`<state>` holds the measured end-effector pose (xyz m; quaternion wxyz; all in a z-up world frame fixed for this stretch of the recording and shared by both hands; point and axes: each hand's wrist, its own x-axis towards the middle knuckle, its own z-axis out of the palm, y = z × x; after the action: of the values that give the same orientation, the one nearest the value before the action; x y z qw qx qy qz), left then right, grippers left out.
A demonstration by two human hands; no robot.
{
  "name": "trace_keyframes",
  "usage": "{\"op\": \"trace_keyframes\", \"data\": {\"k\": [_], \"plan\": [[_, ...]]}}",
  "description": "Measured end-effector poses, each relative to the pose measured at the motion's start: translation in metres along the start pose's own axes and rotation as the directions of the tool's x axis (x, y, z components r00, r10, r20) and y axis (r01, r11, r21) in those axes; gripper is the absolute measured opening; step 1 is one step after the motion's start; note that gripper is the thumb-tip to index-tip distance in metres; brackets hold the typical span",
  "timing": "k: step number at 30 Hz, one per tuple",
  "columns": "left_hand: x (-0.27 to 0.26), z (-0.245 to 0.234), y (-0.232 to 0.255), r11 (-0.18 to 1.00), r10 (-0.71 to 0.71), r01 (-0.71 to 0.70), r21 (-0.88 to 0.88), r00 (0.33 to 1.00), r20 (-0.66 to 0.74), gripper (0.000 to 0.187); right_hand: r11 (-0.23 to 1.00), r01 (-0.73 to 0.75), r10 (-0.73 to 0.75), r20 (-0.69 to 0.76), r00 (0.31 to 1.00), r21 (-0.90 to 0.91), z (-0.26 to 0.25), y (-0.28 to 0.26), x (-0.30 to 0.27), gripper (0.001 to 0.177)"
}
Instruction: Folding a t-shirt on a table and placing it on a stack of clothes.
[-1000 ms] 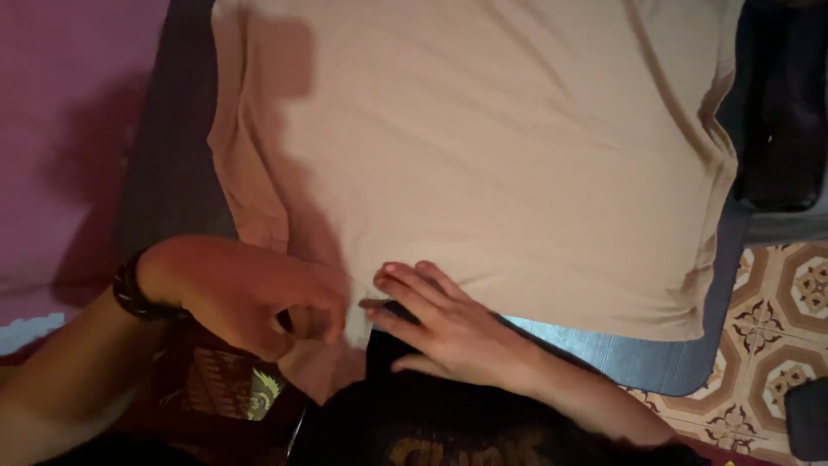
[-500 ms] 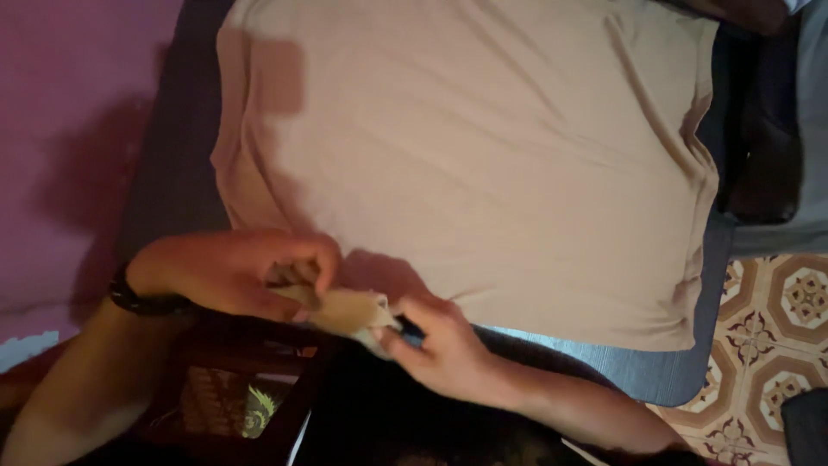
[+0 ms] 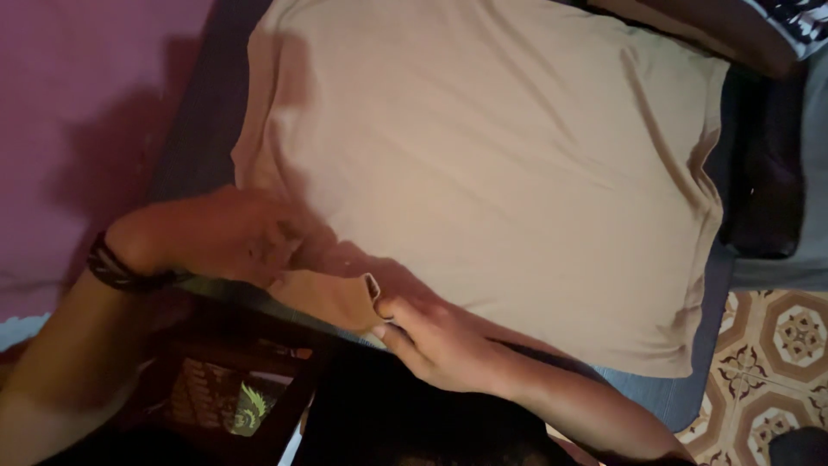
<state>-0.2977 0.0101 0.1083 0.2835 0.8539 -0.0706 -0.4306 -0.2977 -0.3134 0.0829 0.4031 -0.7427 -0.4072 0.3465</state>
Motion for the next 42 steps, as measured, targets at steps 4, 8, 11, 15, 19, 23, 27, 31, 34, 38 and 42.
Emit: {"op": "trace_keyframes", "data": {"k": [4, 8, 11, 15, 19, 23, 27, 31, 34, 38, 42], "plan": [[0.003, 0.006, -0.010, 0.921, 0.388, -0.388, 0.027, 0.920, -0.047, 0.006, 0.995, -0.045, 0.044, 0.014, 0.999, 0.095, -0.001, 0.003, 0.005, 0.017], [-0.007, -0.006, 0.016, 0.996, -0.015, 0.029, -0.085, 0.985, 0.171, 0.010, 0.972, -0.059, 0.089, -0.123, 0.988, 0.228, 0.003, 0.011, 0.015, 0.021], [0.001, 0.007, -0.011, 1.000, 0.011, -0.012, 0.001, 0.988, 0.156, 0.037, 0.983, -0.005, 0.044, -0.207, 0.977, 0.183, 0.017, 0.034, 0.018, 0.018], [-0.015, -0.016, 0.023, 0.973, -0.226, 0.232, 0.001, 0.948, 0.225, 0.039, 0.989, 0.063, -0.031, -0.241, 0.970, 0.130, 0.022, 0.042, 0.021, 0.014], [-0.003, -0.008, -0.004, 0.961, -0.278, 0.278, -0.001, 0.960, -0.040, 0.039, 0.983, 0.179, -0.163, -0.308, 0.937, 0.026, 0.024, 0.043, 0.024, 0.022], [0.016, 0.008, -0.041, 0.873, -0.328, 0.448, 0.193, 0.832, -0.448, 0.043, 0.931, 0.363, -0.342, -0.260, 0.903, 0.033, 0.009, 0.023, 0.026, 0.028], [0.045, 0.026, -0.083, 0.804, 0.361, 0.090, 0.588, 0.711, -0.603, 0.025, 0.900, 0.425, -0.437, -0.212, 0.874, -0.101, 0.002, 0.012, 0.024, 0.034], [0.037, 0.017, -0.038, 0.903, -0.172, 0.334, 0.270, 0.857, -0.486, 0.084, 0.862, 0.506, -0.504, -0.175, 0.846, -0.037, -0.009, -0.005, 0.024, 0.028], [0.030, 0.014, -0.013, 0.894, -0.314, 0.413, 0.174, 0.855, -0.413, 0.101, 0.888, 0.451, -0.459, -0.195, 0.867, -0.087, -0.002, 0.000, 0.020, 0.024], [0.041, 0.033, -0.034, 0.809, 0.549, -0.301, 0.504, 0.693, -0.467, 0.064, 0.928, 0.346, -0.371, -0.263, 0.891, -0.135, 0.002, 0.010, 0.017, 0.023], [0.014, 0.008, 0.038, 0.791, 0.573, -0.592, -0.155, 0.805, -0.152, 0.065, 0.772, 0.635, -0.614, -0.303, 0.729, -0.037, -0.028, -0.023, 0.042, 0.036]]}}
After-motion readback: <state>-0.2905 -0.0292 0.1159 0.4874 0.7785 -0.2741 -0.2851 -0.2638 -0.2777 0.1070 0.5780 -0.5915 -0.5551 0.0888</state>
